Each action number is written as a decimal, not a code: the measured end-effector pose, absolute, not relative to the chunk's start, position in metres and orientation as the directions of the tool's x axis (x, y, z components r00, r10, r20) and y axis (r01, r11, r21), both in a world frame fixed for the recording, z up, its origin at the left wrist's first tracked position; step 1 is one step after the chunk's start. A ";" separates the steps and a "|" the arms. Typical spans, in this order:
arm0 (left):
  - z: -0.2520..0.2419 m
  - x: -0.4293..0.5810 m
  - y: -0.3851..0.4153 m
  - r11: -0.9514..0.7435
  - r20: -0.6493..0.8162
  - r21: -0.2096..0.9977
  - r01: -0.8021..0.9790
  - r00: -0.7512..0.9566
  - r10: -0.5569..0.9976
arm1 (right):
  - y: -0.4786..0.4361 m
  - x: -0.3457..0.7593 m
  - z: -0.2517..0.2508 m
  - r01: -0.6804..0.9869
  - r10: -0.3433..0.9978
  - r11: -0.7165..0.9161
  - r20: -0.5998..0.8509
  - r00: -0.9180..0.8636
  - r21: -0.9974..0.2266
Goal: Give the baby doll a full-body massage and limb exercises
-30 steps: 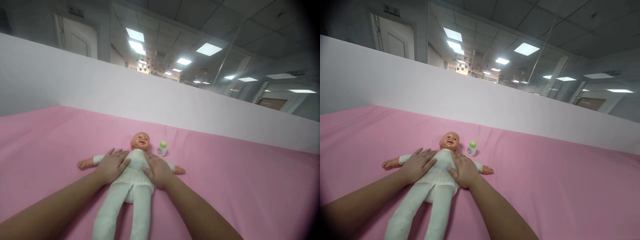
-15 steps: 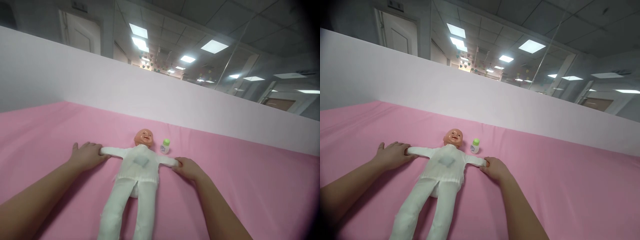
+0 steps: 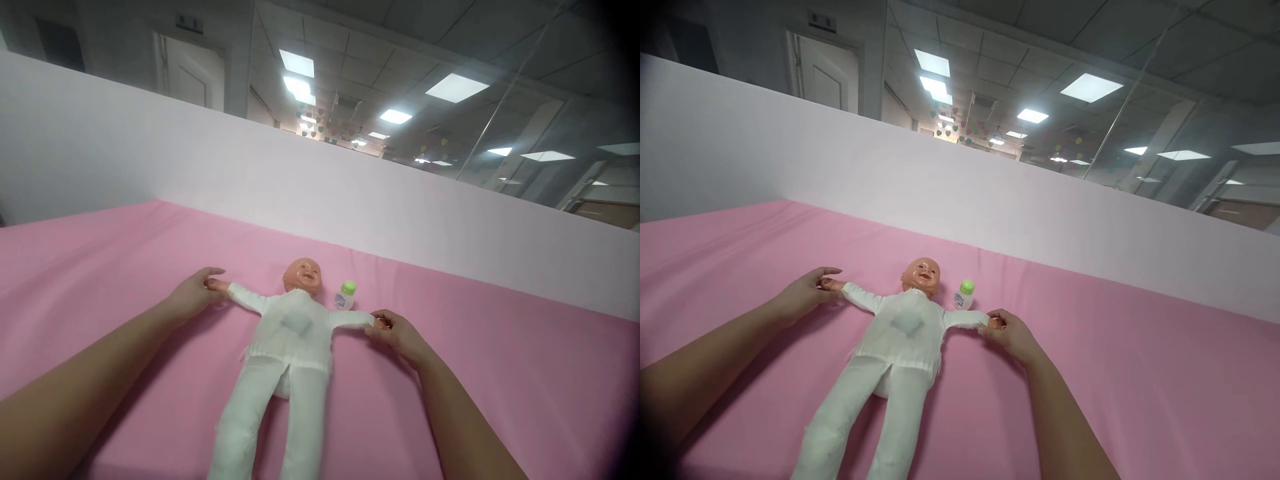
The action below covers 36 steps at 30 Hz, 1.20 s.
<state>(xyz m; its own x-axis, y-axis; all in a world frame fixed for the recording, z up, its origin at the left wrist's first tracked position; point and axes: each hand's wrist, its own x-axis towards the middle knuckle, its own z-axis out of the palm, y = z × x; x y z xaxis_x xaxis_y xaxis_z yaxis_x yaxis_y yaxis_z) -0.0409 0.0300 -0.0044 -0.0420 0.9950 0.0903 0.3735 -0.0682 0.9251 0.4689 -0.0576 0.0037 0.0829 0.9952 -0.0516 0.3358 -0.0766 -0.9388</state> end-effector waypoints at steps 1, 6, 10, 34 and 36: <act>-0.006 -0.042 0.031 -0.056 0.070 0.950 0.308 -0.033 0.997 | -0.055 0.470 0.000 0.206 0.993 -0.075 -0.055 0.102 -0.976; -0.008 -0.043 0.037 0.028 -0.029 1.000 -0.010 -0.130 0.991 | -0.039 0.472 -0.017 -0.141 0.968 -0.024 -0.058 0.244 -0.990; -0.008 -0.041 0.040 0.029 -0.037 0.998 -0.050 -0.174 0.984 | -0.031 0.470 -0.019 -0.327 0.940 -0.025 -0.134 0.313 -0.945; -0.013 -0.045 0.045 0.055 -0.052 0.998 0.015 -0.161 0.986 | -0.035 0.477 -0.019 -0.352 0.939 -0.157 -0.250 0.238 -0.923; -0.009 -0.042 0.041 0.045 -0.044 0.999 0.002 -0.143 0.989 | -0.035 0.477 -0.020 -0.346 0.949 -0.142 -0.227 0.219 -0.927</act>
<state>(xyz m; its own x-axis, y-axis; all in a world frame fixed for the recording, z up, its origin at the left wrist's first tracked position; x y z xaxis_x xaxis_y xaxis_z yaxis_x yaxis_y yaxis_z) -0.0423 0.0412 -0.0095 -0.1429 0.9887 -0.0444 0.0024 0.0452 0.9990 0.4774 -0.0348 -0.0205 0.2195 0.9488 -0.2273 -0.3464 -0.1420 -0.9273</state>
